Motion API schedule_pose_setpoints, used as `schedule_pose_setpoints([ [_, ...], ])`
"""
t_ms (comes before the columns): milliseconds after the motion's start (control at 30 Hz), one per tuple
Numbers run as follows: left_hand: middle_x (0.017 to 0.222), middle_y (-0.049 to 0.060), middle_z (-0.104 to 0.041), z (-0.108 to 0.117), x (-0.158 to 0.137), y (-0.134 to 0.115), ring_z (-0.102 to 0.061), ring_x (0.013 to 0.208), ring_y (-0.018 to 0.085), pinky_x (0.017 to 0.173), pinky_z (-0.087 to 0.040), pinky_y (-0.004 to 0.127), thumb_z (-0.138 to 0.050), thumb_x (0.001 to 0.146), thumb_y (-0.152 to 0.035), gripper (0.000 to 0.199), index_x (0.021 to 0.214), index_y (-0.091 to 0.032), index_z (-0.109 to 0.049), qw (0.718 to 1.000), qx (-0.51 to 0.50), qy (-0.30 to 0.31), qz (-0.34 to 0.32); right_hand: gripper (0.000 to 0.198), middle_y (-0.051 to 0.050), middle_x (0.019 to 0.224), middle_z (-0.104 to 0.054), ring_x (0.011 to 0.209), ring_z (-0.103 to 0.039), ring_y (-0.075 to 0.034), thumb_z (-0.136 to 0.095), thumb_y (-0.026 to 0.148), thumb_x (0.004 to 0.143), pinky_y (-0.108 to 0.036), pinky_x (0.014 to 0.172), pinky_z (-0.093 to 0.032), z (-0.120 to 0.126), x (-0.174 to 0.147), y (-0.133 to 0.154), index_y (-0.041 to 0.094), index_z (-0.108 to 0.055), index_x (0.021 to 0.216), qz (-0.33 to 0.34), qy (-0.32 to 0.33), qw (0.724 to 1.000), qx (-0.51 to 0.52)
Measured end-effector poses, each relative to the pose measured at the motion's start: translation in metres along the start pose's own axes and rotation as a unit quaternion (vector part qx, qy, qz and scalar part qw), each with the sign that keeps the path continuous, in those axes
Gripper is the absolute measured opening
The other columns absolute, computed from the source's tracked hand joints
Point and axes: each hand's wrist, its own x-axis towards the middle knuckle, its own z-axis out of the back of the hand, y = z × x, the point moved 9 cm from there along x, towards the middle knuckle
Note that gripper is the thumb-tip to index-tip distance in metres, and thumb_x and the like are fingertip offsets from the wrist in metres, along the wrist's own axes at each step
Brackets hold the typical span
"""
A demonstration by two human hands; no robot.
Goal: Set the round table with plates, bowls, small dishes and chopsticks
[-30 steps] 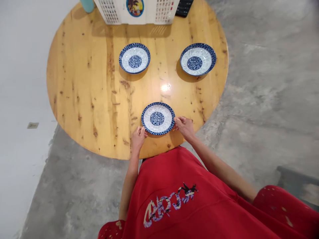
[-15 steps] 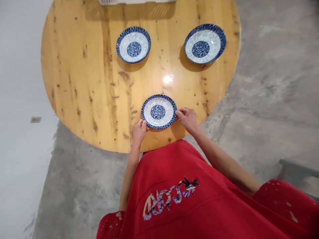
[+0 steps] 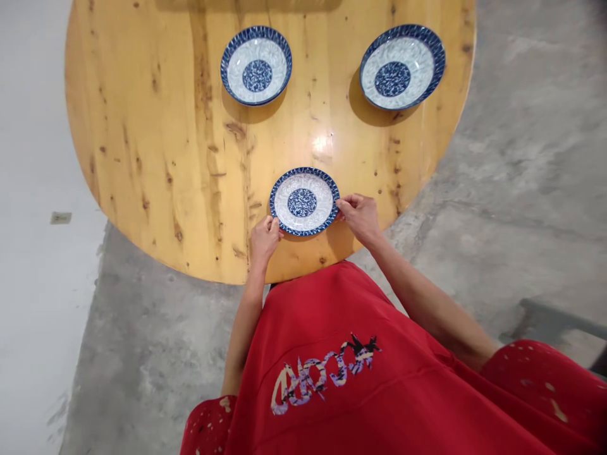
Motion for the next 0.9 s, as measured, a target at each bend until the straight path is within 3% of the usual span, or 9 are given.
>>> schedule_pose_setpoints([
  [900,0.060,-0.002,-0.064,0.002,-0.001,0.000,-0.065,0.058,0.015,0.059,-0.044,0.025,-0.047,0.096,-0.039,0.034,0.066,-0.023,-0.048,1.000,-0.010,-0.014,0.013,0.020,0.000,0.058,-0.058,0.056,-0.056,-0.016,-0.056,0.039,0.078,-0.028,0.056,-0.046,-0.012,-0.001,-0.005,0.022,-0.057,0.067,0.020,0.022,0.999,-0.043],
])
